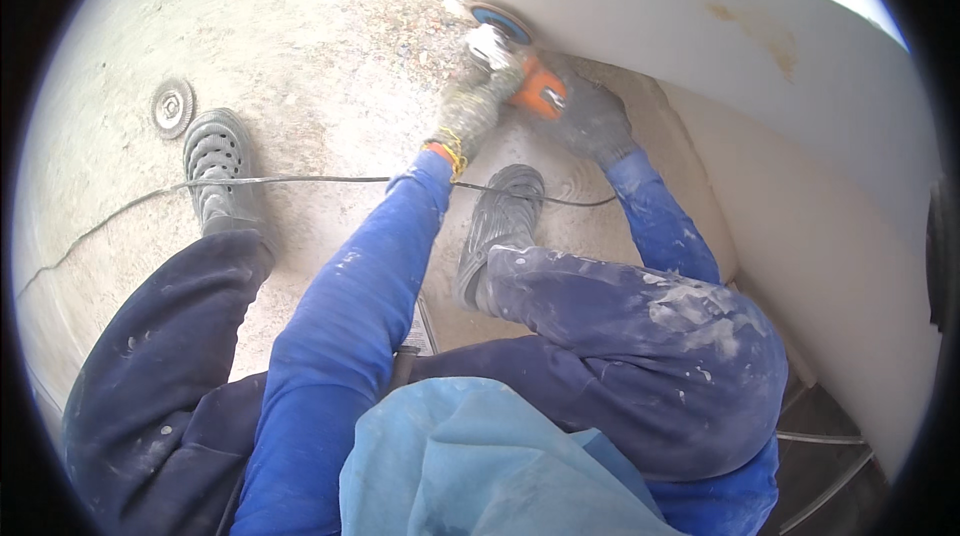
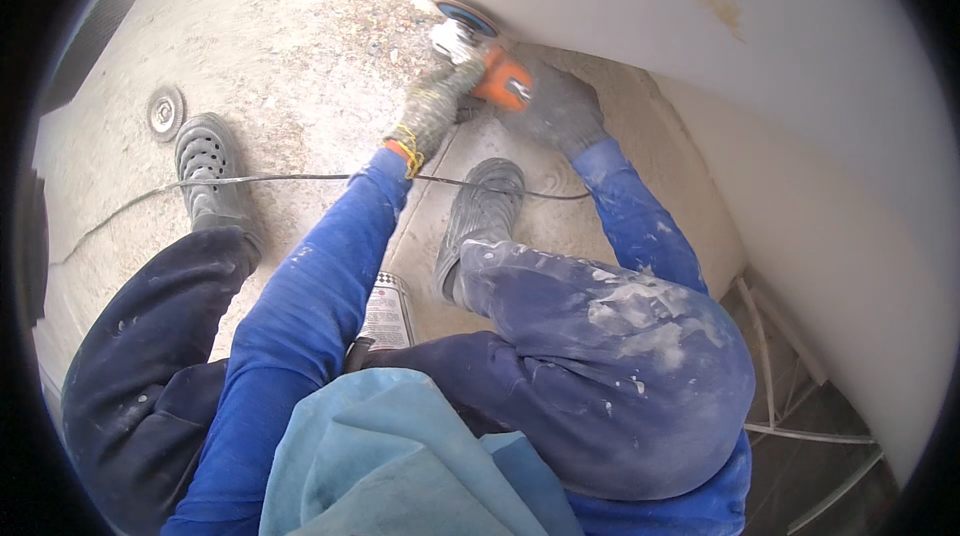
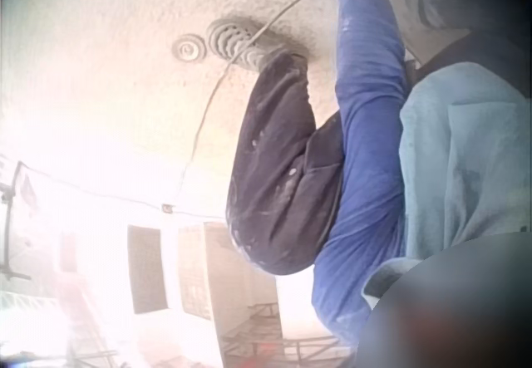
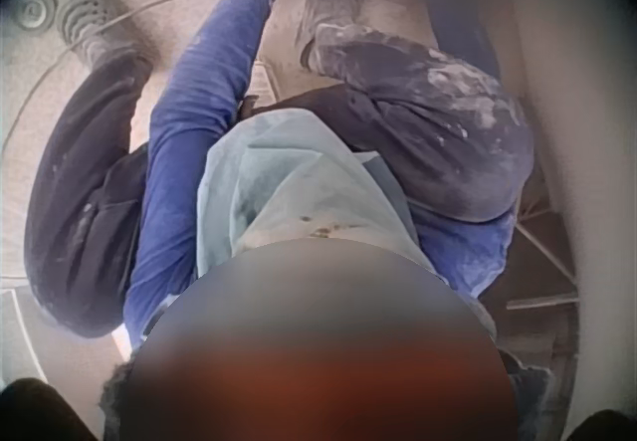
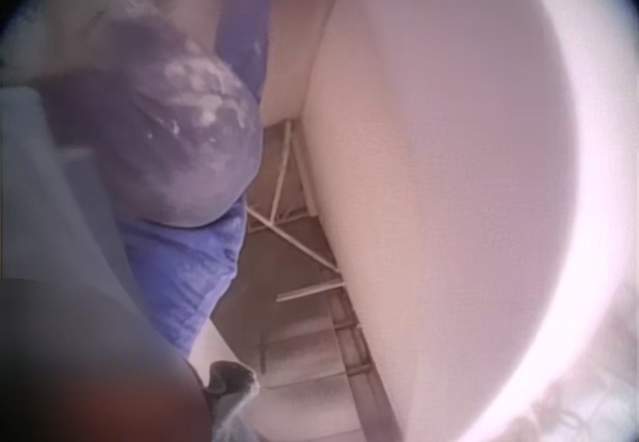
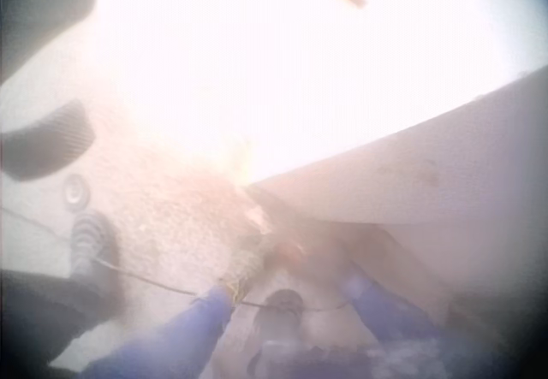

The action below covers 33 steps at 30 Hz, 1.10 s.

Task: The person uses an angle grinder to smooth a concrete floor surface near a wall. The person sits on the floor and moves the grinder in circular motions along the edge of the wall.

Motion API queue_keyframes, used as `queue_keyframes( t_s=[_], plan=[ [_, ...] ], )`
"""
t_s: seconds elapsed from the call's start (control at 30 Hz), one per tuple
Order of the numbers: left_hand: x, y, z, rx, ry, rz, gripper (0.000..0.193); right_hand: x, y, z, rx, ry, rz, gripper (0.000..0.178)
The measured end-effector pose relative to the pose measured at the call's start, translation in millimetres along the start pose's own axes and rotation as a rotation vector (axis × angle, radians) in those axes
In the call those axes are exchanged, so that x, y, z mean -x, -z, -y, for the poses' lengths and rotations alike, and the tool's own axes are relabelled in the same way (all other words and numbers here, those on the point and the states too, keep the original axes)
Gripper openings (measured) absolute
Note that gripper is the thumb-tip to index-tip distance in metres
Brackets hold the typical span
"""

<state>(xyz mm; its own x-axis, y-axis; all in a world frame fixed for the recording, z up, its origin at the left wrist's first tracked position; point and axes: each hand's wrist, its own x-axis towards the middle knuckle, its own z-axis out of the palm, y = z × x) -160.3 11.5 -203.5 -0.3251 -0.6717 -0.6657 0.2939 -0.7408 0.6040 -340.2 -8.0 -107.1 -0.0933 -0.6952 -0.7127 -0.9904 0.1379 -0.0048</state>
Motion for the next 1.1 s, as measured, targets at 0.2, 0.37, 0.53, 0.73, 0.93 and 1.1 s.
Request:
queue_keyframes(
  t_s=[0.2, 0.37, 0.53, 0.73, 0.93, 1.1],
  plan=[
    [8.6, -11.7, 13.7, -0.005, 0.088, -0.019, 0.046, 22.3, 0.5, -6.0, 0.032, -0.004, 0.049, 0.079],
    [2.9, -11.1, 16.0, -0.018, 0.100, -0.016, 0.046, 18.7, 2.2, -4.6, 0.071, -0.059, 0.090, 0.076],
    [-4.0, -3.7, 8.1, 0.038, 0.092, -0.050, 0.045, 5.3, 6.9, 2.7, 0.021, -0.041, 0.052, 0.071],
    [-8.6, 5.4, 0.7, -0.012, 0.026, -0.061, 0.053, 2.9, 13.4, 16.0, 0.074, -0.005, 0.000, 0.068],
    [-15.8, 14.5, -7.6, -0.078, -0.029, -0.038, 0.054, -0.5, 15.6, 22.5, 0.034, 0.022, -0.015, 0.068],
    [-14.2, 16.5, -10.9, -0.099, -0.068, -0.068, 0.051, -2.2, 21.0, 26.1, 0.038, 0.004, 0.026, 0.076]
  ],
)
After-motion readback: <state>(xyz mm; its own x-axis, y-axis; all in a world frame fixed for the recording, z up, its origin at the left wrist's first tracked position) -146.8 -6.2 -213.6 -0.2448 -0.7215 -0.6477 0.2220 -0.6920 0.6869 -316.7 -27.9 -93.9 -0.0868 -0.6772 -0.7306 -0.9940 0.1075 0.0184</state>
